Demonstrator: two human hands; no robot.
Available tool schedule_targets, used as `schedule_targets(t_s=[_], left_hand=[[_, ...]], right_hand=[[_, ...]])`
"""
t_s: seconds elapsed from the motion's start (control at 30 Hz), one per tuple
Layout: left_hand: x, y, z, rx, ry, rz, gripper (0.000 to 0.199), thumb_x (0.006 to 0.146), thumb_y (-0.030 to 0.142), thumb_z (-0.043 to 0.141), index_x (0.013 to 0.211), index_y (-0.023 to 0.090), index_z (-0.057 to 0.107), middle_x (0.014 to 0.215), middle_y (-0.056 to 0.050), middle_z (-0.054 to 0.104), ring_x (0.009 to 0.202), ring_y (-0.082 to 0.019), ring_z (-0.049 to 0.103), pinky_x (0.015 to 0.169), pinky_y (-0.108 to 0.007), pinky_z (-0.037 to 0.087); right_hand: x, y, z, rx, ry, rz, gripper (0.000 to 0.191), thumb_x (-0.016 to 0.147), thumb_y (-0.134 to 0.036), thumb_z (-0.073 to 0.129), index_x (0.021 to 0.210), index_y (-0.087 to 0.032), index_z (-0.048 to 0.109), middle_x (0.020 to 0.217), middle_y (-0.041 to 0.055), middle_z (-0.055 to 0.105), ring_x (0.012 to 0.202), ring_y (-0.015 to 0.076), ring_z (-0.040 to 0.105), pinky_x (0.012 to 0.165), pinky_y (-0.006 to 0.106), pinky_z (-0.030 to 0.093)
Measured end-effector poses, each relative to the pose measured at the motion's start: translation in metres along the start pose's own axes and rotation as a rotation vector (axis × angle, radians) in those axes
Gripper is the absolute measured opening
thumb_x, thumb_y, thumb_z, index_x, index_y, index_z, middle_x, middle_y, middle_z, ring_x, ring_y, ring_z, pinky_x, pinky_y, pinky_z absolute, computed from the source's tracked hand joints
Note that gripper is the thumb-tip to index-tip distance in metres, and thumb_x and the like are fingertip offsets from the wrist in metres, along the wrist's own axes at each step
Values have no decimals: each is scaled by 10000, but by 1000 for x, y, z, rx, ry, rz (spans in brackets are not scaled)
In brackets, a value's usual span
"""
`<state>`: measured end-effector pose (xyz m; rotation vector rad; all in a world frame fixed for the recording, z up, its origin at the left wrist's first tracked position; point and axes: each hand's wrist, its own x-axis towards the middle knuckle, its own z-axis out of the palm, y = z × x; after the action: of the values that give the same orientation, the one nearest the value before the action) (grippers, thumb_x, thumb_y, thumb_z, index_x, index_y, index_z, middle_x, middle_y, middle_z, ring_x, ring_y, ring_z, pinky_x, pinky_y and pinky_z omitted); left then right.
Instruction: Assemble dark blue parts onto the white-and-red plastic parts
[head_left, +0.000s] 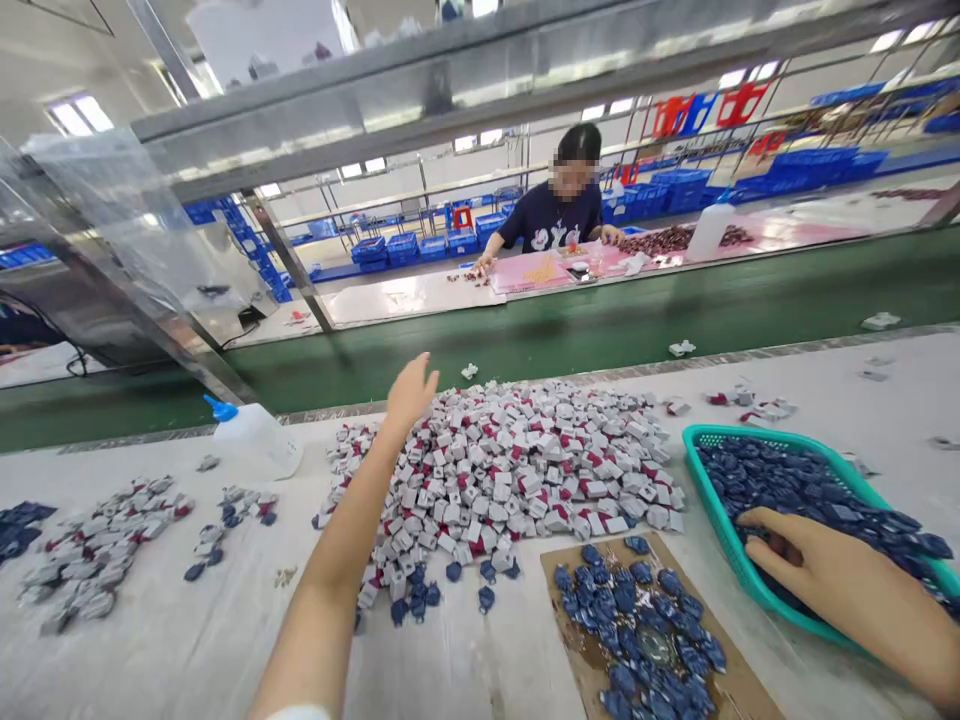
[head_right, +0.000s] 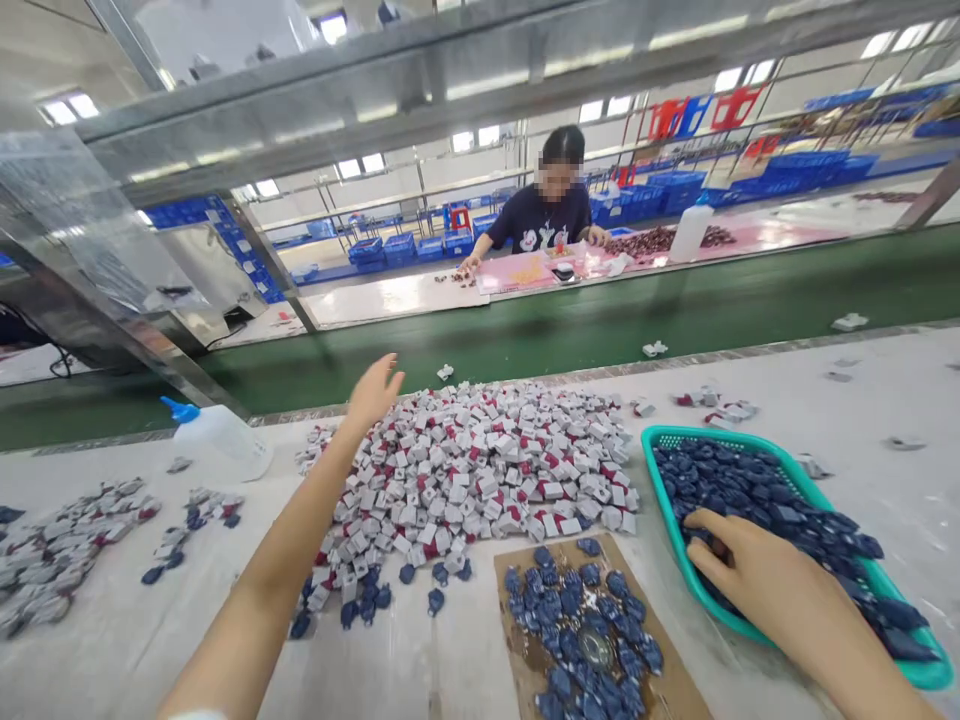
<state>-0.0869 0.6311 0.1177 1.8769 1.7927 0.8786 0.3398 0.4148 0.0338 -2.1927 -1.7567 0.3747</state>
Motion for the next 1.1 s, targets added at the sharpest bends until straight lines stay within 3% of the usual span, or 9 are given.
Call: schedule_targets(t_s=[0.07, 0.13, 0.3, 0.43, 0.57, 0.77, 0.9, 1.0, 1.1], left_hand=[[55, 11, 26, 93, -97, -4, 389, 892, 272, 559, 1261, 158, 516, 1321, -134, 524, 1193, -258, 514, 1011, -478, 424], [87, 18, 49, 156, -184, -14, 354, 887, 314, 575, 1203, 155, 549, 1241, -109, 561, 1090, -243, 569, 920, -472, 487], [106, 4, 82, 259, -288, -42, 323, 891, 330, 569, 1158, 149, 567, 1165, -90, 587, 1004, -219, 596, 847, -422, 523], [104, -5, 86, 291, -280, -60, 293, 888, 316, 575, 1130, 150, 582, 1153, -90, 596, 1010, -211, 596, 862, -425, 516], [95, 3, 77, 226, -231, -64, 238, 872, 293, 599, 1036, 120, 610, 1099, -90, 625, 1007, -211, 603, 866, -415, 510], [28, 12, 52, -175, -161, -131, 308, 990, 298, 294, 991, 136, 557, 951, -48, 627, 797, -99, 650, 636, -188, 512], [-57, 13, 21, -791, -121, -284, 94, 893, 225, 538, 844, 148, 562, 740, 19, 550, 600, -53, 590, 447, -98, 424], [-121, 16, 5, -945, -121, -391, 43, 831, 172, 617, 808, 140, 598, 684, 24, 540, 549, -42, 552, 414, -77, 427], [-176, 21, 4, -1118, -169, -503, 84, 804, 210, 660, 816, 133, 630, 689, 15, 563, 517, -29, 524, 394, -57, 432]], right_hand=[[-4, -8, 1, 60, 37, 57, 408, 689, -525, 487, 886, -241, 702, 787, 99, 643, 641, 237, 617, 538, 335, 469], [-14, -14, -1, 154, 146, 99, 446, 649, -542, 457, 858, -235, 703, 803, 93, 639, 670, 251, 621, 592, 367, 488], [-45, -24, -9, 456, 240, 361, 552, 581, -645, 539, 891, -222, 711, 852, 87, 655, 643, 242, 647, 546, 327, 529], [-64, -45, 1, 464, 275, 63, 415, 747, -566, 555, 906, -211, 701, 960, 80, 661, 753, 204, 653, 586, 255, 555], [-77, -70, 26, 386, 197, -242, 268, 872, -402, 532, 1004, -190, 629, 800, 36, 656, 653, 147, 627, 569, 222, 547], [-90, -76, 41, 270, -52, -438, 214, 942, -213, 390, 963, -180, 601, 921, 65, 618, 770, 167, 617, 703, 303, 528], [-95, -71, 41, 179, -68, -553, 226, 961, -168, 355, 1035, -169, 568, 970, 63, 593, 808, 150, 618, 713, 273, 510], [-98, -73, 45, 25, -4, -610, 260, 983, -195, 325, 1156, -150, 514, 975, 65, 600, 800, 155, 619, 661, 260, 492], [-101, -78, 50, -114, 75, -637, 228, 986, -193, 319, 1083, -140, 518, 879, 58, 596, 754, 169, 604, 617, 267, 450]])
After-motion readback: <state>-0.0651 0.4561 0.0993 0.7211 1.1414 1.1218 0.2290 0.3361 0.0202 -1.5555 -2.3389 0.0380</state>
